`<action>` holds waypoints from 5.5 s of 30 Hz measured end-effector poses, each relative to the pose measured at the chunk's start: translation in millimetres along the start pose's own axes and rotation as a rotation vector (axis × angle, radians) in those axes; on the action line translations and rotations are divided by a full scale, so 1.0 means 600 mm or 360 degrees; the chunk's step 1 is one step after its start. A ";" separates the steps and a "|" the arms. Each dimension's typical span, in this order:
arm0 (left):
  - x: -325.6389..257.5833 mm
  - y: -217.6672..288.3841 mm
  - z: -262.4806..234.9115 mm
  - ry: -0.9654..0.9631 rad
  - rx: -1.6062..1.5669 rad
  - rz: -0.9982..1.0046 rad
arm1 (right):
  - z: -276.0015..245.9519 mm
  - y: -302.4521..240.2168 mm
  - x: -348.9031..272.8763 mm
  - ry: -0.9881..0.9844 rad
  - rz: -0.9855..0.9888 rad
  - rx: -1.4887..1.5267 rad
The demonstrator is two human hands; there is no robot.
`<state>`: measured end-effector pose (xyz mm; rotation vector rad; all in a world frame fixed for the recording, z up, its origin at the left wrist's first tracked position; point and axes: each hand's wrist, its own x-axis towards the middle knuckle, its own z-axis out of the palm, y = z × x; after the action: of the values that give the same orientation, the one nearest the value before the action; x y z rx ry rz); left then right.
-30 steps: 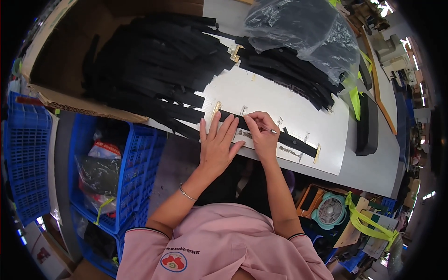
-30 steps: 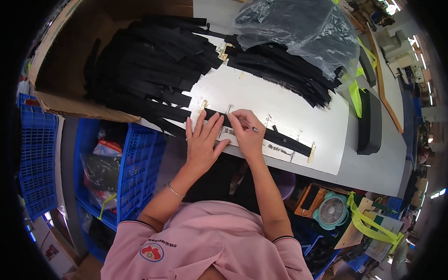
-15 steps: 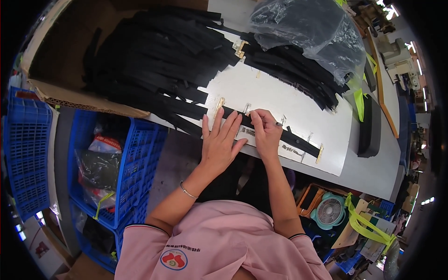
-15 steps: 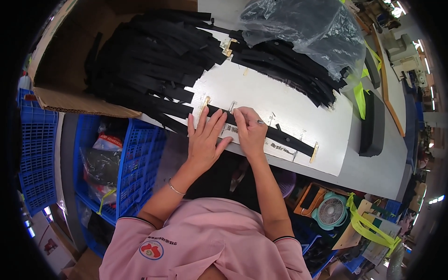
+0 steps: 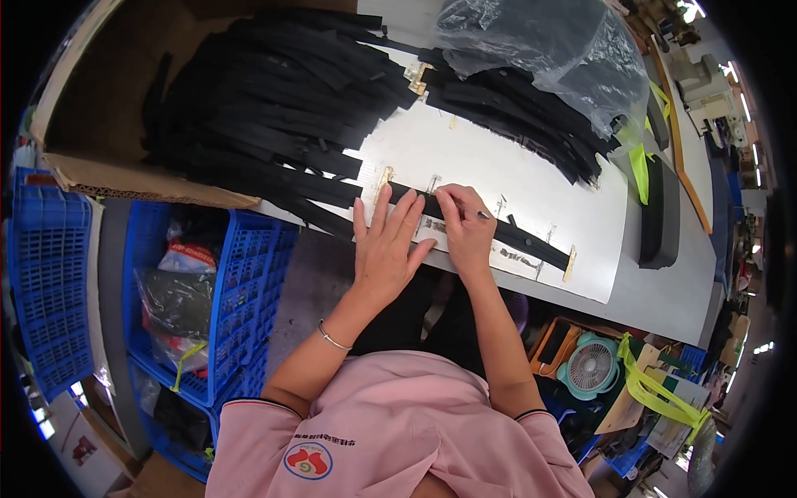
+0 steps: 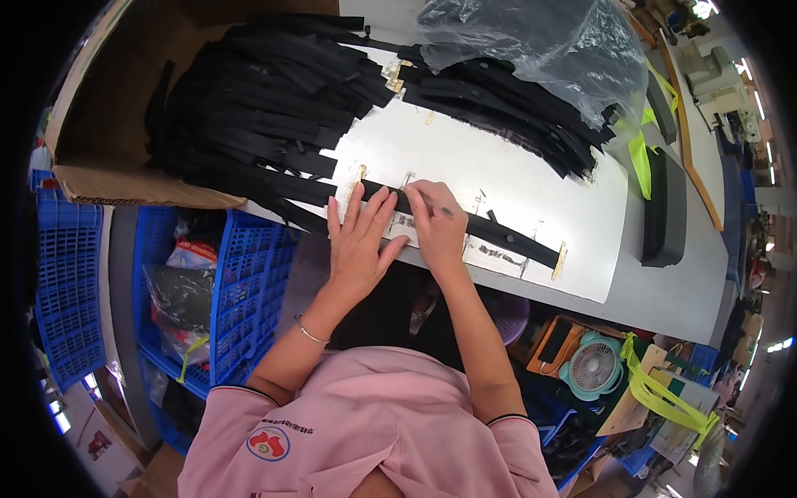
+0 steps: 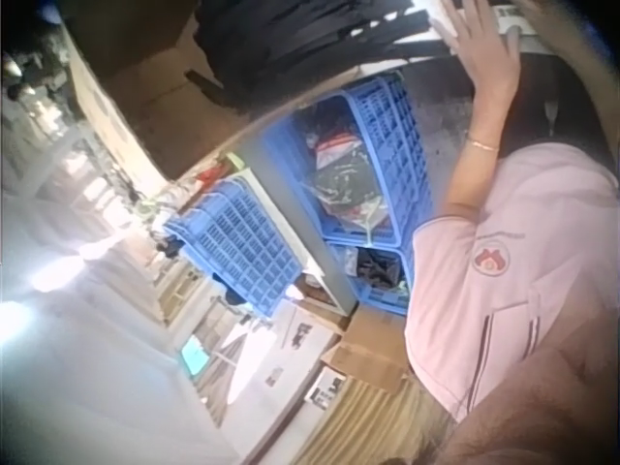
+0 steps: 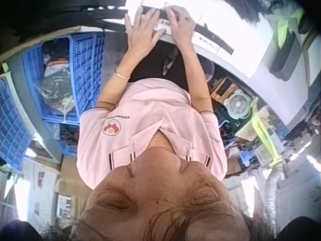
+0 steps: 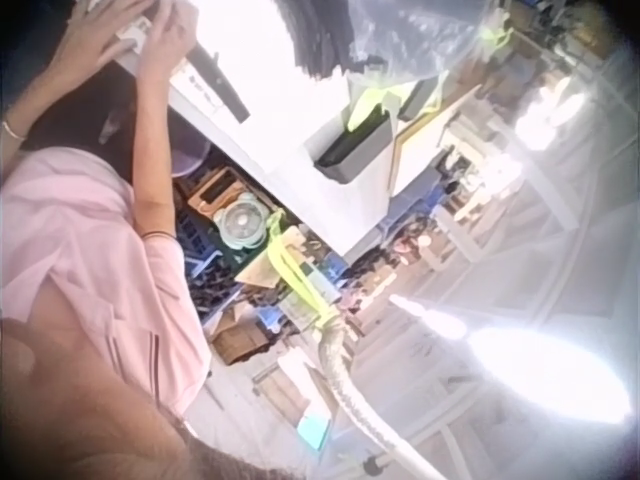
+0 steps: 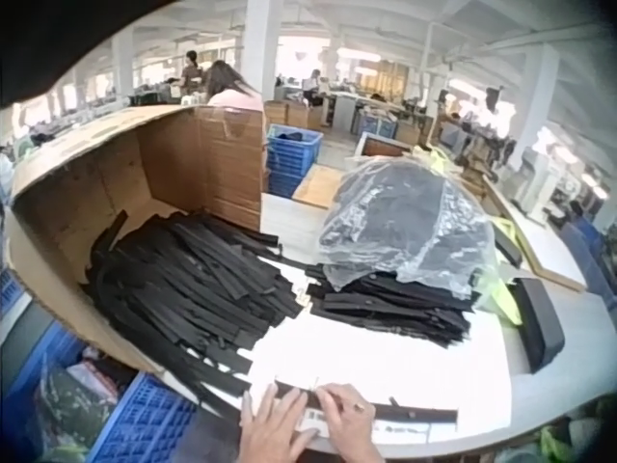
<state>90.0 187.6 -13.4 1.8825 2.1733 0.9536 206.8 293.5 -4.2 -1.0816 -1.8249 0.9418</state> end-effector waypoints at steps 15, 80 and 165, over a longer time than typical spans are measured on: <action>0.004 0.006 -0.004 -0.0016 0.0069 0.0005 | -0.008 0.008 -0.001 -0.0226 -0.0018 0.0151; 0.069 0.108 0.097 0.0235 -0.0438 0.0183 | -0.165 0.082 -0.032 0.0136 -0.0447 -0.0427; -0.033 -0.146 -0.122 -0.0003 0.0214 -0.0031 | -0.320 0.132 -0.064 0.0640 0.0460 0.0597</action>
<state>-14.7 138.4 -6.5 1.9135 2.3039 0.8208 415.5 324.4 -6.1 -1.2068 -1.1324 1.0882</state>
